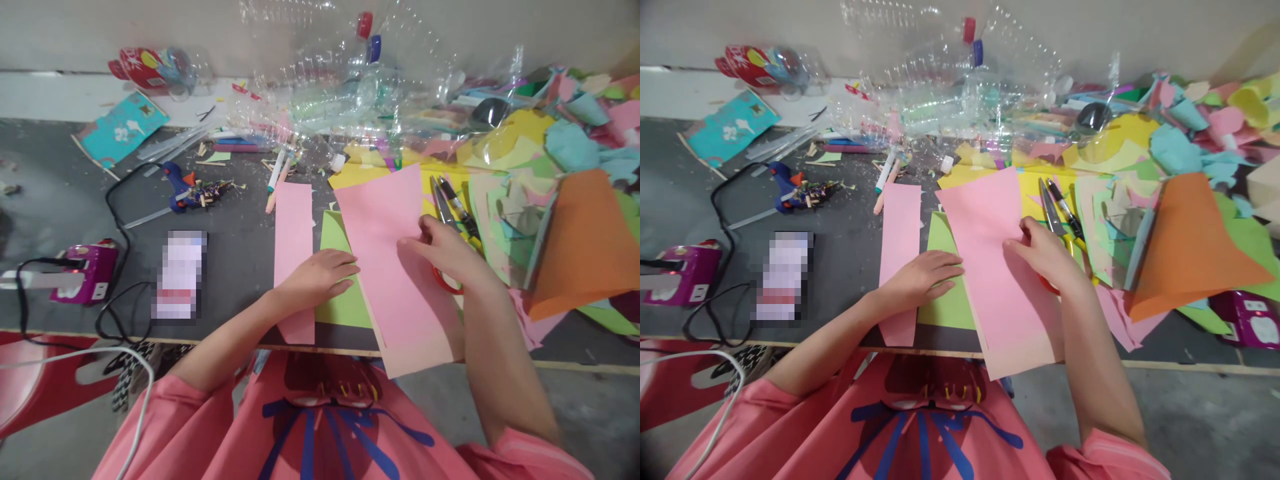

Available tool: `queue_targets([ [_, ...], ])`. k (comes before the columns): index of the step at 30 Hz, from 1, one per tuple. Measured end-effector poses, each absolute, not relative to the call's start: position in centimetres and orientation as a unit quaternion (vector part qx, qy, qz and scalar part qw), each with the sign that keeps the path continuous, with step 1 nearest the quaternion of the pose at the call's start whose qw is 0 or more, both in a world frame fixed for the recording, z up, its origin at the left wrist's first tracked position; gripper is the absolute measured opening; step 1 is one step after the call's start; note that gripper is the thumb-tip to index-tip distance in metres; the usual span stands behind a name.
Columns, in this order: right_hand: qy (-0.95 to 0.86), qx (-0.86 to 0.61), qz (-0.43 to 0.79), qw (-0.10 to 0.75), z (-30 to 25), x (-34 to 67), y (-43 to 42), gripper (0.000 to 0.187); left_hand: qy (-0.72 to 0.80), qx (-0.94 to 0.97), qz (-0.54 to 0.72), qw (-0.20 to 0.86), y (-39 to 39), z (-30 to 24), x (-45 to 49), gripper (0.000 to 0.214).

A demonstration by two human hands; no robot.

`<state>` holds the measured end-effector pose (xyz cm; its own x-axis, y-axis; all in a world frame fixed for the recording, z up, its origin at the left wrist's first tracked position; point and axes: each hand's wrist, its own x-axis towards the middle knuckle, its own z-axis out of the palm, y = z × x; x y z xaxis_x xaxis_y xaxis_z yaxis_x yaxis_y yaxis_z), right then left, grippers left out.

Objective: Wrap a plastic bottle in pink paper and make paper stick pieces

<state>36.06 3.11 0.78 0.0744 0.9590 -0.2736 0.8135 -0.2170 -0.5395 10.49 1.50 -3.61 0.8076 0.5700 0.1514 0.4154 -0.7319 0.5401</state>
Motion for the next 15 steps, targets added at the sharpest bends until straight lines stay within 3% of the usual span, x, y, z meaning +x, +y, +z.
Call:
queue_targets([
  [4,-0.605,-0.669,0.369,0.225,1.5,35.5,3.3,0.028,0.339,0.842,0.187,0.376,1.4,-3.5,10.4,0.034],
  [8,-0.575,-0.609,0.467,0.283,2.8,35.1,3.9,0.036,0.409,0.661,0.324,0.539,1.9,-3.9,10.4,0.063],
  [11,-0.581,-0.576,0.525,0.237,3.7,35.3,4.6,0.041,0.432,0.489,0.405,0.641,2.5,-3.8,10.3,0.073],
  [15,-0.67,-0.527,0.518,0.07,3.7,36.8,6.6,0.048,0.482,0.324,0.494,0.647,3.4,-2.2,9.6,0.067],
])
